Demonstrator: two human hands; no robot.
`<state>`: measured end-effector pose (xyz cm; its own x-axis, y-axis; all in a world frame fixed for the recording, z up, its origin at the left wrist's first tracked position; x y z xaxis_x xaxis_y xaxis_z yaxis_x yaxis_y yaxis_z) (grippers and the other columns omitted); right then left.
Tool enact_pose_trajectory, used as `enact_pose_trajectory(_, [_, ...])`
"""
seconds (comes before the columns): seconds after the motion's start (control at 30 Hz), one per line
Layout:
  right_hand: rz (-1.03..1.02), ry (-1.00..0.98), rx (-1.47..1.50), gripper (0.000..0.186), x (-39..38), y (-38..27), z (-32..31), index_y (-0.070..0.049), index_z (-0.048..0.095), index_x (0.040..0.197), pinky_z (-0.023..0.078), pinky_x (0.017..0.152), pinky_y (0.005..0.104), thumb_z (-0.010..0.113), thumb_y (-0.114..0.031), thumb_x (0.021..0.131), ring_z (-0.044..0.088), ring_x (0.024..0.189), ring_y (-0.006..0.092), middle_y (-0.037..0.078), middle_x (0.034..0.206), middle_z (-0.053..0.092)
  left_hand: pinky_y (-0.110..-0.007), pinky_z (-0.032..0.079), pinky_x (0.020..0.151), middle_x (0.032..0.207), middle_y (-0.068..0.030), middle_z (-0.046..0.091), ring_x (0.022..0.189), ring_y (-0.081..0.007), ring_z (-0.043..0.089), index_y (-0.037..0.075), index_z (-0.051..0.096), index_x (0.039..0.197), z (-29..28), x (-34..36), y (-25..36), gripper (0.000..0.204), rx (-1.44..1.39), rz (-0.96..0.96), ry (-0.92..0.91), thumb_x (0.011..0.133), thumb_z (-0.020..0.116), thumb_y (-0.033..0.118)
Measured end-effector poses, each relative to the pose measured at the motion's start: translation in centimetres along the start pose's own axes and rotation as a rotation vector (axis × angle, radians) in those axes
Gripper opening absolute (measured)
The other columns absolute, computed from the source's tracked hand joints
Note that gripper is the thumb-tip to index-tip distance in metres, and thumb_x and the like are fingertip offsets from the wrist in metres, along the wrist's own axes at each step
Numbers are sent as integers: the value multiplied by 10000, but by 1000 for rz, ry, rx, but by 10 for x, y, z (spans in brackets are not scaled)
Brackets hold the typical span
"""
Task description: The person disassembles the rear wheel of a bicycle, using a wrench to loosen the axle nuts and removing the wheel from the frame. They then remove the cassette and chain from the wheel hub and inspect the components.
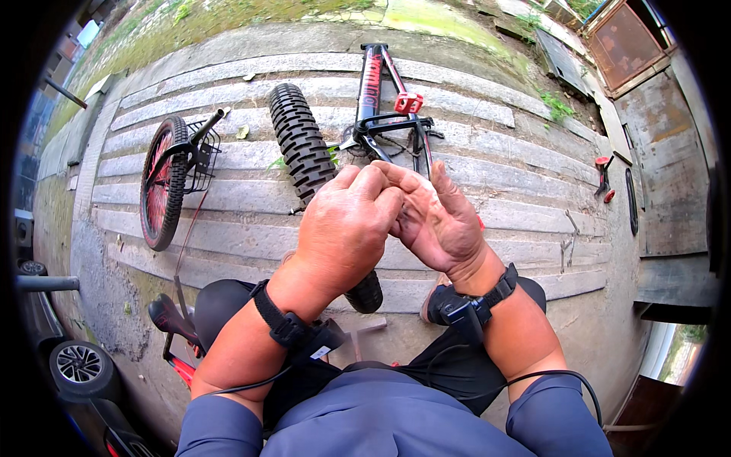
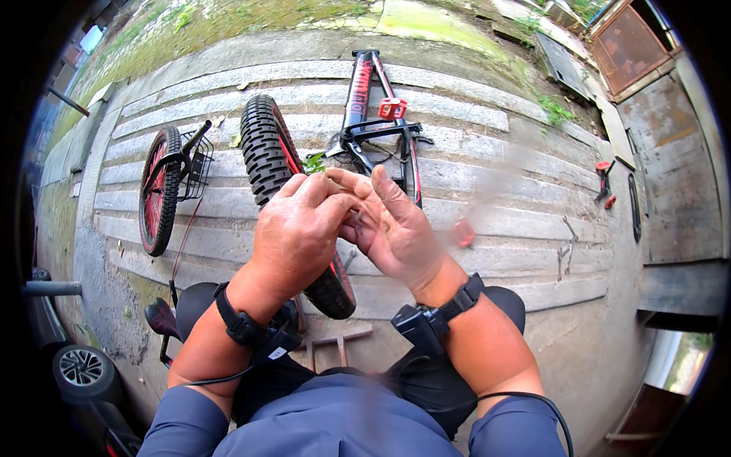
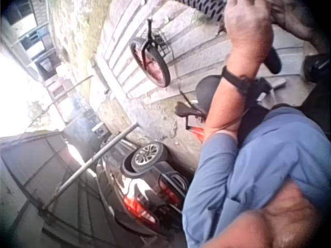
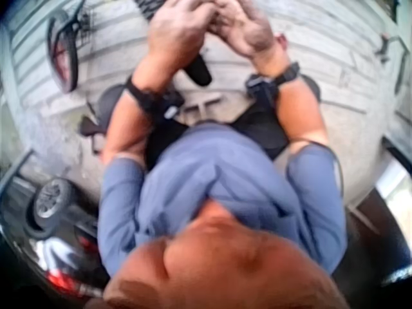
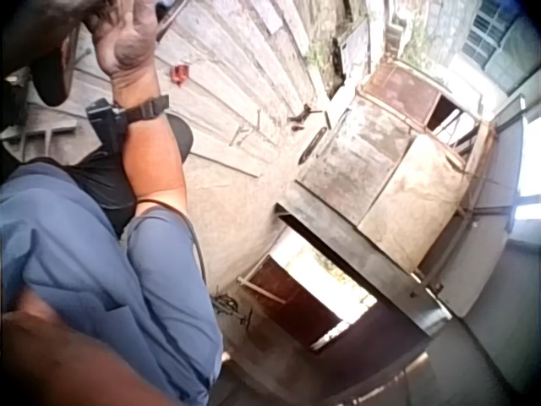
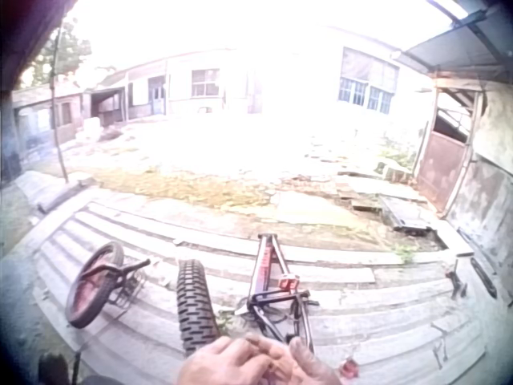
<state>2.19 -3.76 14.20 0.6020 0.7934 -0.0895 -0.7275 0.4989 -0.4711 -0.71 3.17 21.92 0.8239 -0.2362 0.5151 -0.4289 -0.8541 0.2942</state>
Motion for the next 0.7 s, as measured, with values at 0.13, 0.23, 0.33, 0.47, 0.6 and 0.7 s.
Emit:
enact_pose_trajectory(0.13, [-1,1,39,721,0,-1,-3,34,371,1447,456,1042,357,423,-544,1019,564,1225,208,134,1360,546,-370,524,717,862,-46,608,795,-260,602,116,683,877,1,1,1,171,-22,36,24,707,672,104])
enact_pose_trajectory(0.23, [2,-20,78,703,0,0,-5,35,380,1441,457,1042,358,417,-531,1026,562,1229,208,138,1358,547,-362,521,710,849,-46,616,786,-254,603,114,676,862,2,1,2,162,-5,47,1,700,680,107])
enact_pose_trajectory(0.33, [5,-4,65,690,0,0,-5,35,392,1432,467,1028,359,412,-524,1030,570,1218,210,143,1353,552,-360,519,703,844,-44,624,773,-249,603,114,670,843,2,1,2,150,-9,55,1,695,692,113])
enact_pose_trajectory(0.47, [0,3,44,679,0,-2,-7,36,409,1417,488,991,356,411,-522,1031,595,1178,208,142,1327,575,-363,522,707,848,-37,633,770,-247,610,112,661,815,2,2,3,125,-21,70,10,698,704,117])
enact_pose_trajectory(0.6, [-3,18,30,668,0,-4,-7,39,416,1408,501,957,345,411,-515,1034,613,1142,202,139,1299,595,-361,529,721,859,-32,638,792,-248,620,111,661,806,4,4,3,113,-20,71,-35,703,706,120])
enact_pose_trajectory(0.7, [2,29,42,664,1,-3,-9,43,414,1406,506,939,337,411,-509,1036,621,1122,198,141,1283,602,-360,532,731,868,-32,638,804,-249,624,114,671,833,7,2,3,136,6,83,-71,702,707,123])
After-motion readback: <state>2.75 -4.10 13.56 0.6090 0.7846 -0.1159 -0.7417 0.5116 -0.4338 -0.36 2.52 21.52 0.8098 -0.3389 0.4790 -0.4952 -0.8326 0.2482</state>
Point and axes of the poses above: each hand's wrist, its own x-axis towards the middle knuckle, its own z-axis out of the palm, y = z × x, the point moved 9 cm from there along x, towards the middle knuckle
